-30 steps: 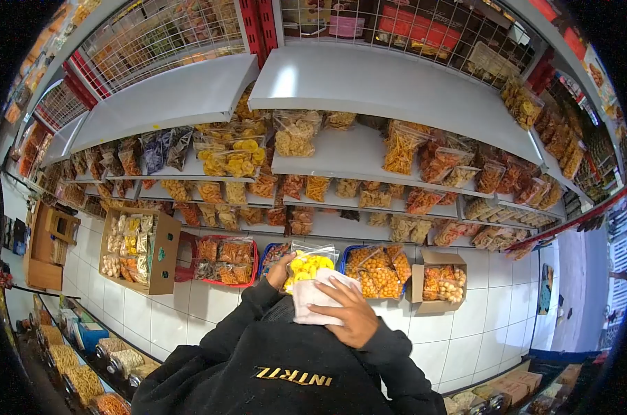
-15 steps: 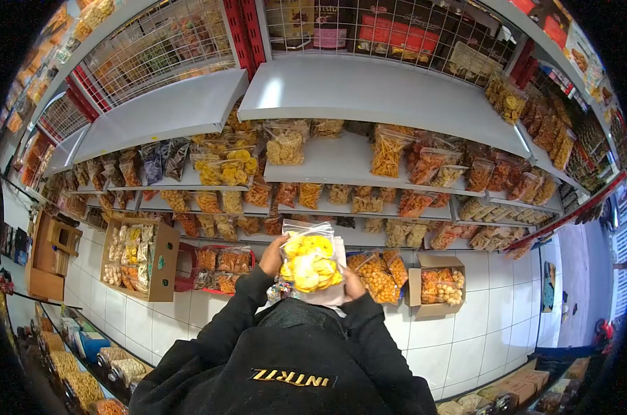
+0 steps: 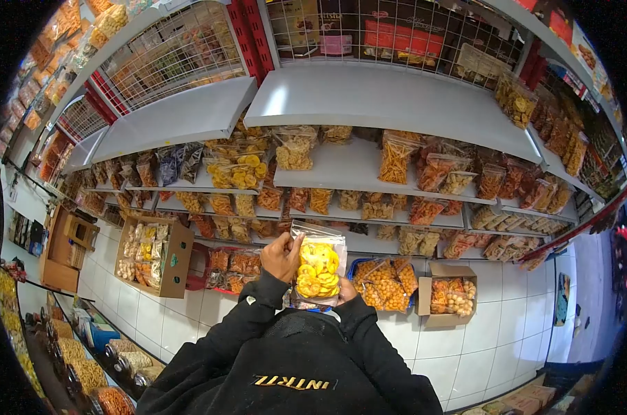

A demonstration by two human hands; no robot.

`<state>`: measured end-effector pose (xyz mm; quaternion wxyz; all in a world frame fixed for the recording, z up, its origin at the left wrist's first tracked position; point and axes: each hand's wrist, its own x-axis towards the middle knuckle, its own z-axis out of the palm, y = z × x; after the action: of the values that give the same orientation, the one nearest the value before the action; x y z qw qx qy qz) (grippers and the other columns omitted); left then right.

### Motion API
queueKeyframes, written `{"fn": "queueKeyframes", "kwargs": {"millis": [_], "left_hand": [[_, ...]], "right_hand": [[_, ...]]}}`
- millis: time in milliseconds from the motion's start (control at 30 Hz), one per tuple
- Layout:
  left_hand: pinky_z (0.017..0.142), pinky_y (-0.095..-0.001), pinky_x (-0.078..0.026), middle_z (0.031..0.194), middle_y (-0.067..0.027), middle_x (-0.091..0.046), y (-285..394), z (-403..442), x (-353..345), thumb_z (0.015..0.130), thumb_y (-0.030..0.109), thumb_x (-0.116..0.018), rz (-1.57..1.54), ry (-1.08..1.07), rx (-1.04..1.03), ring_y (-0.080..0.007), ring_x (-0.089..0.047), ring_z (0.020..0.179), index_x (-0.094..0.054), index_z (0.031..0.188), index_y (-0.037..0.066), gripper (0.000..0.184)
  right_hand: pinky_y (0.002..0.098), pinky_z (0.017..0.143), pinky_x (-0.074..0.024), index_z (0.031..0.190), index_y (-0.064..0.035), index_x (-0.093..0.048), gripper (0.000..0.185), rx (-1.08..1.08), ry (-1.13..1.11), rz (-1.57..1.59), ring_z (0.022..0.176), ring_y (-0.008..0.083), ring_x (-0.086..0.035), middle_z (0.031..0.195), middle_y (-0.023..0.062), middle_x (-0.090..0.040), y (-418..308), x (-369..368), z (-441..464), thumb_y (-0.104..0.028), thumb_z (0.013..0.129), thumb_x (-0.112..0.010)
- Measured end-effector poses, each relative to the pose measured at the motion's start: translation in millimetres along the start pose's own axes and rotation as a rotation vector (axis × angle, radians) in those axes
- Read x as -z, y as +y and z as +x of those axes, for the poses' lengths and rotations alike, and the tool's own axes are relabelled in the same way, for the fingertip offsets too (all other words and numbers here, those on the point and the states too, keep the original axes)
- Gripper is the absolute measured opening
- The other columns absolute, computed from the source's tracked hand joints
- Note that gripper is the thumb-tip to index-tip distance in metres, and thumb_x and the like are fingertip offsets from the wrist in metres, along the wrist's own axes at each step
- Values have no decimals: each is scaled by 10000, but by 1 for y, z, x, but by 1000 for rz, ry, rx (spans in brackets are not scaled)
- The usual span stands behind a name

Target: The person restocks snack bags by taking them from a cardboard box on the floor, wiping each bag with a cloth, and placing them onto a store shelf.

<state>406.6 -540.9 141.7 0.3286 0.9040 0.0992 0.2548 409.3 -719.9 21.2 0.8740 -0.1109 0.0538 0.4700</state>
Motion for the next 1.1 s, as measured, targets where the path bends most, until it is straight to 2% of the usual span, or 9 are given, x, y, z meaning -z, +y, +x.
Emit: {"fn": "queueKeyframes", "kwargs": {"millis": [167, 267, 300, 433, 533, 700, 900, 1000, 1100], "left_hand": [[500, -383, -432, 611, -125, -540, 14, -7, 12, 845, 372, -645, 115, -129, 75, -272, -564, 543, -606, 783, 14, 365], [651, -369, -485, 839, -148, -595, 33, -23, 20, 815, 413, -665, 129, -107, -68, -296, -601, 731, -612, 935, -6, 439], [802, -405, -466, 1085, -197, -532, 40, -29, 25, 767, 469, -693, 124, -302, 25, -342, -558, 939, -524, 1160, -38, 662], [888, -476, -411, 1183, -251, -434, 54, -39, 16, 676, 503, -759, 202, -231, -33, -406, -459, 1078, -334, 1330, -79, 973], [909, -463, -403, 1179, -252, -440, 39, -33, 10, 674, 457, -778, 74, -140, -30, -404, -454, 1083, -340, 1326, -75, 949], [876, -354, -464, 1093, -225, -554, 22, -25, 34, 751, 140, -733, -453, -149, 165, -297, -579, 1036, -419, 1177, -30, 556], [879, -281, -452, 1167, -109, -547, -7, -14, 59, 932, 218, -576, -1399, -521, 612, -177, -565, 1042, -415, 1254, -40, 443], [878, -282, -465, 1189, -100, -536, -51, -31, 10, 944, 266, -556, -1088, -440, 434, -154, -562, 1052, -460, 1234, -41, 433], [871, -310, -495, 1172, -94, -578, -50, -31, 12, 945, 249, -543, -1280, -555, 630, -173, -600, 1030, -469, 1248, -17, 411]], "right_hand": [[507, 996, -423, 1354, 19, -366, 491, 116, 173, -280, 1189, 334, -512, 1318, 196, -484, -2, -4, -2, -221, 935, -458], [425, 970, -447, 1316, 29, -405, 426, 304, 257, -497, 1129, 283, -553, 1260, 160, -532, -2, -22, -3, -124, 922, -461], [386, 951, -455, 1292, 32, -432, 394, 397, 278, -563, 1088, 258, -574, 1230, 142, -552, -1, -18, -1, -73, 913, -454], [305, 877, -467, 1239, 26, -489, 363, 612, 313, -787, 991, 187, -602, 1145, 98, -604, -2, -45, 8, -58, 891, -545], [301, 867, -461, 1204, 30, -522, 366, 610, 429, -944, 993, 165, -592, 1104, 85, -624, -5, -43, 7, -73, 868, -621], [306, 888, -454, 1228, 25, -509, 395, 635, 372, -704, 1018, 173, -588, 1140, 93, -613, -6, -47, 7, -80, 868, -634], [329, 904, -458, 1253, 14, -487, 431, 410, 340, -645, 1054, 195, -582, 1180, 94, -594, -5, -40, -8, -83, 862, -642], [326, 895, -463, 1269, 13, -479, 427, 311, 283, -727, 1051, 192, -584, 1185, 90, -593, 1, -22, -8, -85, 877, -615], [331, 893, -464, 1296, 13, -462, 437, 287, 243, -836, 1050, 196, -585, 1195, 103, -587, 4, -1, -1, -75, 885, -579]]}}
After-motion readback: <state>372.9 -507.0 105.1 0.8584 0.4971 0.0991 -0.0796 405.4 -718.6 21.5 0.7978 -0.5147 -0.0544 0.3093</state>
